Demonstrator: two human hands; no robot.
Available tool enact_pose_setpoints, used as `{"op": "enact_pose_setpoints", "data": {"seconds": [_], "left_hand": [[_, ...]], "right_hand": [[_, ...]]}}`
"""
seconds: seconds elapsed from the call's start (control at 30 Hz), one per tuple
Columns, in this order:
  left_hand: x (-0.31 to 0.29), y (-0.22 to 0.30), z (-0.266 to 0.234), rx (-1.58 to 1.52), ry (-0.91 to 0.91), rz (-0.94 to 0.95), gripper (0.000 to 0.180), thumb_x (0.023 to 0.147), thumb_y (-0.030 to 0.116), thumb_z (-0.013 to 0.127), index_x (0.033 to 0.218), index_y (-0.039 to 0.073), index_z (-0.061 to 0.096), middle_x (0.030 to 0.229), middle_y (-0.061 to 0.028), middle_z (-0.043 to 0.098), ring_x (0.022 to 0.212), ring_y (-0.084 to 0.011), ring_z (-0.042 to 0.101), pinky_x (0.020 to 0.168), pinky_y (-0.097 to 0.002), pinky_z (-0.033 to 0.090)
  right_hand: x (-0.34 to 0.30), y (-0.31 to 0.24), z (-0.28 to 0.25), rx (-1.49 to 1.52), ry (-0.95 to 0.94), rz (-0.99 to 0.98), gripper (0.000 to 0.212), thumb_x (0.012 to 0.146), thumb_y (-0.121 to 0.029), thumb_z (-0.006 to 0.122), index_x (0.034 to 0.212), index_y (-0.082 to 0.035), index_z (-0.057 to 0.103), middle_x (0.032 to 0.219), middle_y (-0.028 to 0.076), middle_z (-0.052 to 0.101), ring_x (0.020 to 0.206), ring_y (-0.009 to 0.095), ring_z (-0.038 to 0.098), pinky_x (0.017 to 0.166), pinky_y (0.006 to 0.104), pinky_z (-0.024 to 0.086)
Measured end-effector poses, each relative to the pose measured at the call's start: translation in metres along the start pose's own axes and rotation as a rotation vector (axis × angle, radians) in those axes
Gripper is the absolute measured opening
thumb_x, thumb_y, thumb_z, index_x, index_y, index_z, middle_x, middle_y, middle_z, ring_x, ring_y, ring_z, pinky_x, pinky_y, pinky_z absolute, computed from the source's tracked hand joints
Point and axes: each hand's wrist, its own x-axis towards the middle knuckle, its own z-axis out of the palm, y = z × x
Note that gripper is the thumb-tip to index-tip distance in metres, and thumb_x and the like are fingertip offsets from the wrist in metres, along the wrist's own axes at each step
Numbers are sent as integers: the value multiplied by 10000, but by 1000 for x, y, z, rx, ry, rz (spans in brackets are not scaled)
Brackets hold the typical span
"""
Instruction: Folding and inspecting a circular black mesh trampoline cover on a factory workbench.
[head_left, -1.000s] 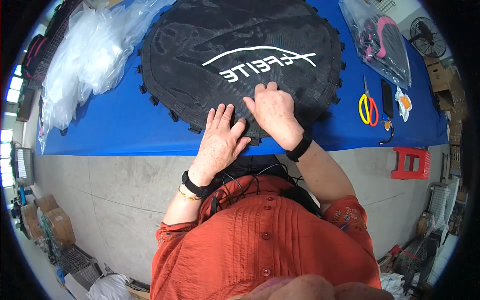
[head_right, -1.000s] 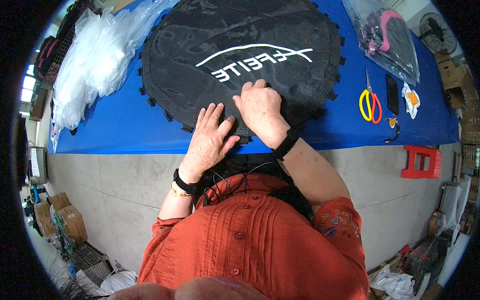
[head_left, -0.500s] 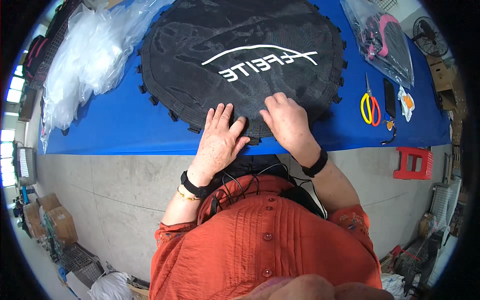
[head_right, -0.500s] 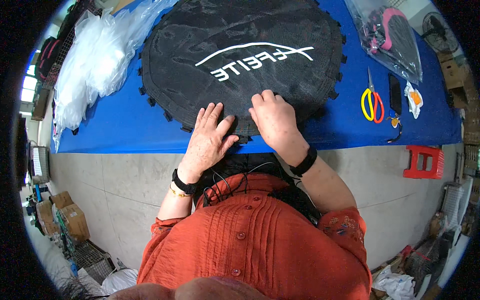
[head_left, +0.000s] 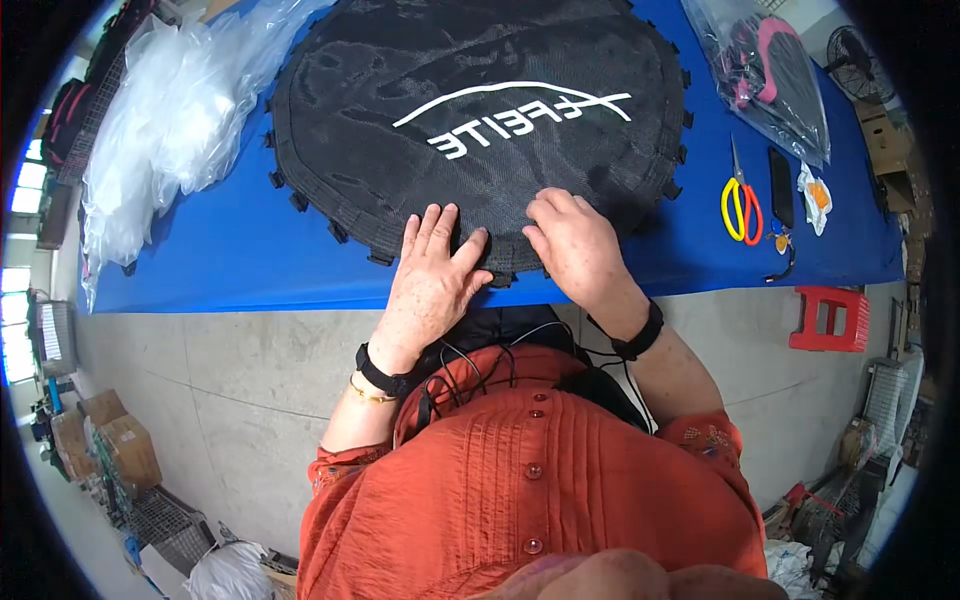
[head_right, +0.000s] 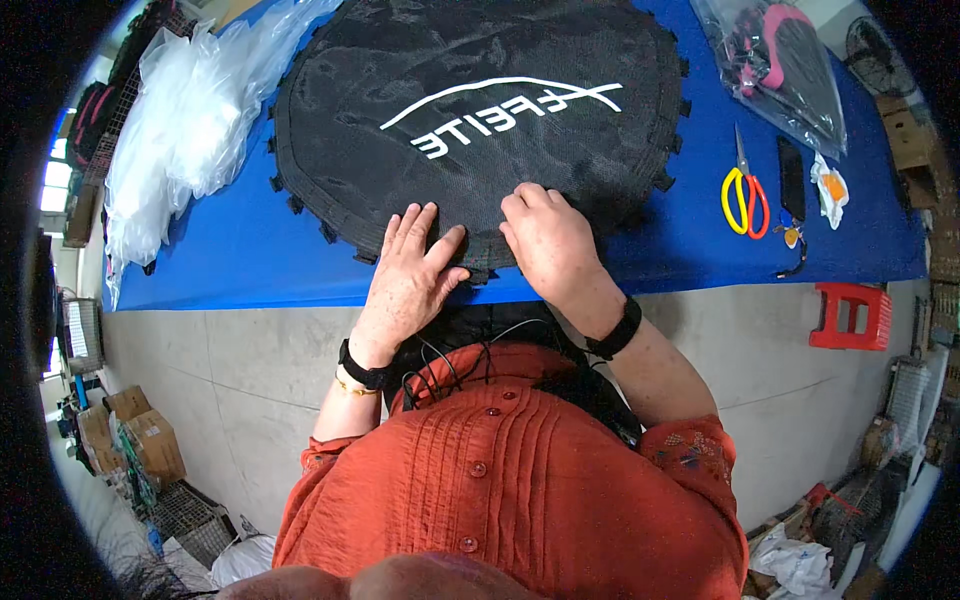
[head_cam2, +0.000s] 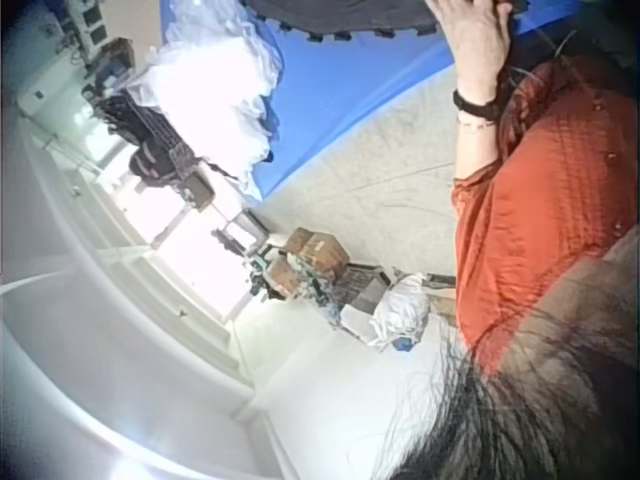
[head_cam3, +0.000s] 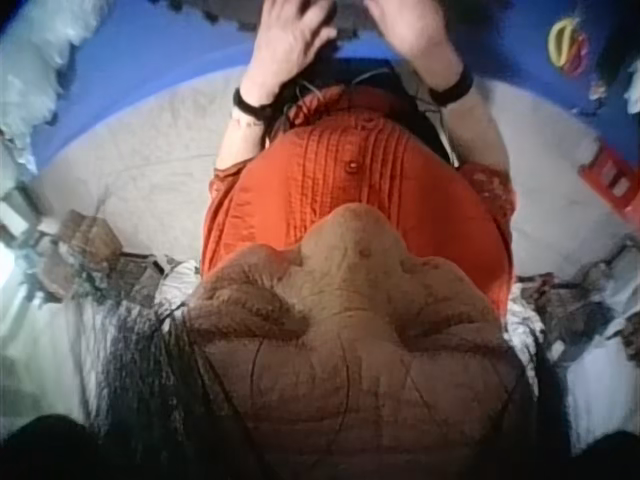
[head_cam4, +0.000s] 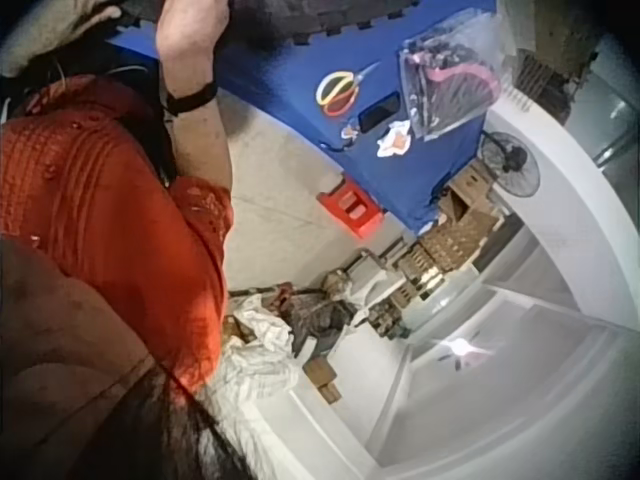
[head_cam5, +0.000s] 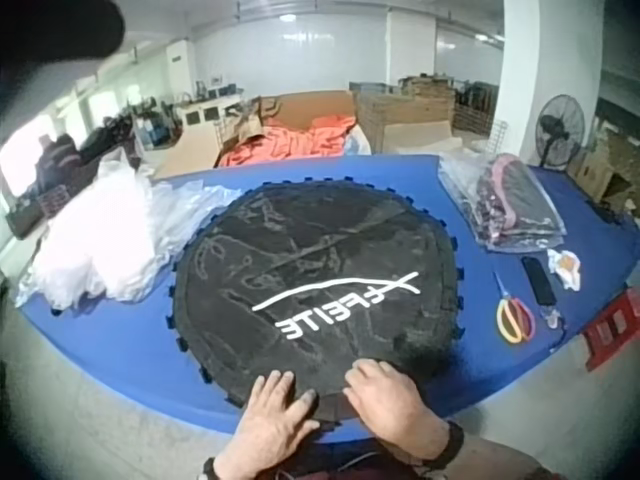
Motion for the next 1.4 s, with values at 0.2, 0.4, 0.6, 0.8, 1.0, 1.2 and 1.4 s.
{"op": "enact_pose_setpoints", "data": {"seconds": [0.2, 0.4, 0.6, 0.8, 1.0, 1.2, 1.4], "left_hand": [[0, 0, 1, -2, 9, 4, 514, 978, 382, 730, 1417, 126, 651, 1546, -308, 505, 1467, -509, 454, 1248, -631, 335], [-1, -1, 0, 4, 9, -7, 519, 974, 385, 733, 1417, 128, 655, 1545, -308, 508, 1470, -504, 455, 1249, -631, 334], [3, 1, 0, -5, 23, 10, 515, 973, 380, 734, 1416, 129, 655, 1542, -305, 512, 1473, -500, 456, 1253, -623, 332], [-1, 3, -4, -15, -4, -27, 551, 962, 314, 767, 1465, 135, 632, 1571, -287, 495, 1488, -488, 441, 1266, -601, 325], [-2, 3, -2, -11, 4, -9, 559, 961, 333, 763, 1470, 139, 634, 1569, -304, 486, 1482, -500, 443, 1267, -610, 321], [-1, 4, -3, 6, -9, -11, 563, 965, 351, 754, 1476, 145, 638, 1574, -299, 482, 1481, -508, 445, 1264, -620, 321], [-1, 5, -4, 13, -13, -9, 561, 973, 327, 753, 1489, 148, 624, 1584, -291, 477, 1484, -504, 442, 1267, -612, 325]], "right_hand": [[-3, 3, 1, 12, 59, -37, 196, 928, -127, 772, 1088, -36, 706, 1209, 139, 709, 1079, 364, 696, 919, 447, 583], [-2, 0, 6, -26, 69, -13, 209, 922, -148, 787, 1081, -35, 711, 1209, 144, 725, 1071, 362, 703, 923, 442, 589], [-3, 3, 6, -57, 127, -31, 188, 932, -144, 773, 1074, -38, 710, 1200, 152, 725, 1059, 361, 704, 909, 436, 593], [-2, -4, 4, -212, 128, -167, 155, 925, -129, 754, 1039, -56, 679, 1156, 143, 694, 996, 347, 661, 885, 435, 566], [-3, -3, 19, -182, 151, -31, 117, 903, -125, 729, 994, -83, 669, 1056, 102, 673, 977, 308, 675, 857, 402, 588], [-3, 0, 27, -222, 114, 7, 137, 926, -147, 754, 1020, -78, 682, 1070, 100, 673, 981, 311, 672, 865, 412, 590], [-3, -8, 21, -227, 86, 12, 155, 881, -95, 687, 1034, -69, 677, 1053, 119, 674, 1032, 313, 681, 904, 379, 594]]}}
